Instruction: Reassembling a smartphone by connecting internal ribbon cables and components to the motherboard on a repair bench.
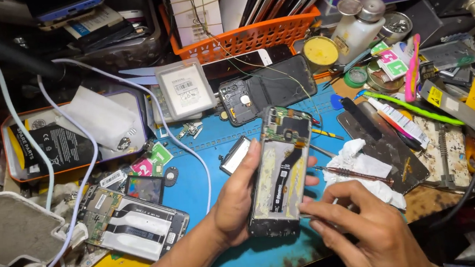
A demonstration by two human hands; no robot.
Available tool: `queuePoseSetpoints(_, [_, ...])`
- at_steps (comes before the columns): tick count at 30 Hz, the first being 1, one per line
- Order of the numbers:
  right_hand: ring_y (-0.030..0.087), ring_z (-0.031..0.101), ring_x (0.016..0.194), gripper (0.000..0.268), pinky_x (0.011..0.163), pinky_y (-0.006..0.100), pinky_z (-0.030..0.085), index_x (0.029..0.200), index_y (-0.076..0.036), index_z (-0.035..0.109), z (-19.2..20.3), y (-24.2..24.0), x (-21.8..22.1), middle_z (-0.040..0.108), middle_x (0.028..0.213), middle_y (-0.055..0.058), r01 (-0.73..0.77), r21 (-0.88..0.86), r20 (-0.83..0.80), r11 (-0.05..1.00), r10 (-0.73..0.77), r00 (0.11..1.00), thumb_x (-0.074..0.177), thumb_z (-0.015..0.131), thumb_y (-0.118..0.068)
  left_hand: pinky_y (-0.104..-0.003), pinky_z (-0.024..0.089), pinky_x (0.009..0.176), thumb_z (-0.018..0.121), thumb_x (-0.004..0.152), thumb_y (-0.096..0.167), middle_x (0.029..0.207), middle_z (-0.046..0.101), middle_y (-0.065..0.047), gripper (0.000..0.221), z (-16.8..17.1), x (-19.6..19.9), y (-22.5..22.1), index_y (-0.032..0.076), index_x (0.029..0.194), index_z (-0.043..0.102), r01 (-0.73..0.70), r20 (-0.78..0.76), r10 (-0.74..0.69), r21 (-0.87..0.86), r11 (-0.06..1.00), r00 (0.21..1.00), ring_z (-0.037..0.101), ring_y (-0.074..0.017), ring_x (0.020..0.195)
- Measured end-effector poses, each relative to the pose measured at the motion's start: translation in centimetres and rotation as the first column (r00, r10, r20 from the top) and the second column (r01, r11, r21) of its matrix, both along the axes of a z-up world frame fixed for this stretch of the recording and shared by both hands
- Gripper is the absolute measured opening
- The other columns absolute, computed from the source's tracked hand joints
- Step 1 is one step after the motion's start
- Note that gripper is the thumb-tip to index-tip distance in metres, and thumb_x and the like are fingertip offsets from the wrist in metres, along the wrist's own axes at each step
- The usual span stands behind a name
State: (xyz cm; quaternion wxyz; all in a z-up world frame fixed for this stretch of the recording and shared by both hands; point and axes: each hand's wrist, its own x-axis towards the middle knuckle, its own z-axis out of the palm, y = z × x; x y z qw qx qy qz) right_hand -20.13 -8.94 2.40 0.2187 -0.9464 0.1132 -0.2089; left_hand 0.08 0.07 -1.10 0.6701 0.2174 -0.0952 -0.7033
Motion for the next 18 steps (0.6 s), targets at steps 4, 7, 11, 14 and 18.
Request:
queuePoseSetpoints(4, [0.023, 0.068, 0.086, 0.033, 0.080, 0.034, 0.056, 0.122, -0.017, 0.073, 1.4, -0.1, 1.8, 0.066, 0.101, 0.007, -0.129, -0.085, -0.009, 0.988, 0.129, 0.992, 0.090, 0.069, -0.020, -0.042, 0.062, 0.084, 0.038, 0.104, 0.071, 0.120, 0.071, -0.022, 0.085, -1.0, 0.1, 0.2, -0.002, 0.141, 0.059, 0.157, -0.159, -0.161, -0.036, 0.987, 0.974, 0.074, -0.0287, 0.097])
queuePoseSetpoints(7, [0.022, 0.065, 0.077, 0.020, 0.072, 0.032, 0.053, 0.109, -0.013, 0.072, 2.6, 0.3, 3.1, 0.069, 0.092, 0.004, -0.228, -0.063, 0.022, 0.972, 0.230, 0.973, 0.089, 0.068, -0.014, -0.039, 0.064, 0.082, 0.036, 0.106, 0.071, 0.121, 0.071, -0.022, 0.083, -0.2, 0.4, 0.5, -0.002, 0.140, 0.060, 0.225, -0.107, -0.226, -0.021, 0.974, 0.968, 0.074, -0.0280, 0.097])
queuePoseSetpoints(11, [0.025, 0.065, 0.084, 0.015, 0.076, 0.035, 0.053, 0.105, -0.012, 0.070, 3.6, 0.1, 3.6, 0.068, 0.106, 0.007, -0.236, -0.096, 0.003, 0.967, 0.237, 0.971, 0.090, 0.068, -0.016, -0.036, 0.063, 0.066, 0.037, 0.104, 0.074, 0.096, 0.070, -0.016, 0.078, -0.4, 0.7, 0.6, 0.002, 0.119, 0.060, 0.281, -0.029, -0.281, 0.002, 0.960, 0.959, 0.071, -0.0243, 0.075])
queuePoseSetpoints(14, [0.029, 0.063, 0.097, 0.018, 0.086, 0.038, 0.052, 0.107, -0.013, 0.067, 4.4, -0.8, 4.2, 0.067, 0.125, 0.008, -0.190, -0.158, -0.051, 0.969, 0.184, 0.982, 0.089, 0.068, -0.017, -0.042, 0.063, 0.069, 0.036, 0.102, 0.079, 0.095, 0.068, -0.022, 0.084, -0.2, 0.9, 0.8, -0.001, 0.109, 0.060, 0.365, 0.021, -0.365, 0.015, 0.931, 0.931, 0.070, -0.0304, 0.080])
queuePoseSetpoints(18, [0.023, 0.065, 0.094, 0.014, 0.076, 0.037, 0.055, 0.104, -0.017, 0.067, 4.9, -2.3, 5.0, 0.075, 0.113, -0.004, -0.169, -0.178, -0.110, 0.969, 0.152, 0.982, 0.091, 0.069, -0.022, -0.043, 0.067, 0.074, 0.038, 0.100, 0.082, 0.108, 0.070, -0.028, 0.089, -0.1, 1.3, 0.9, -0.001, 0.128, 0.059, 0.481, 0.016, -0.482, 0.036, 0.876, 0.876, 0.074, -0.0346, 0.089])
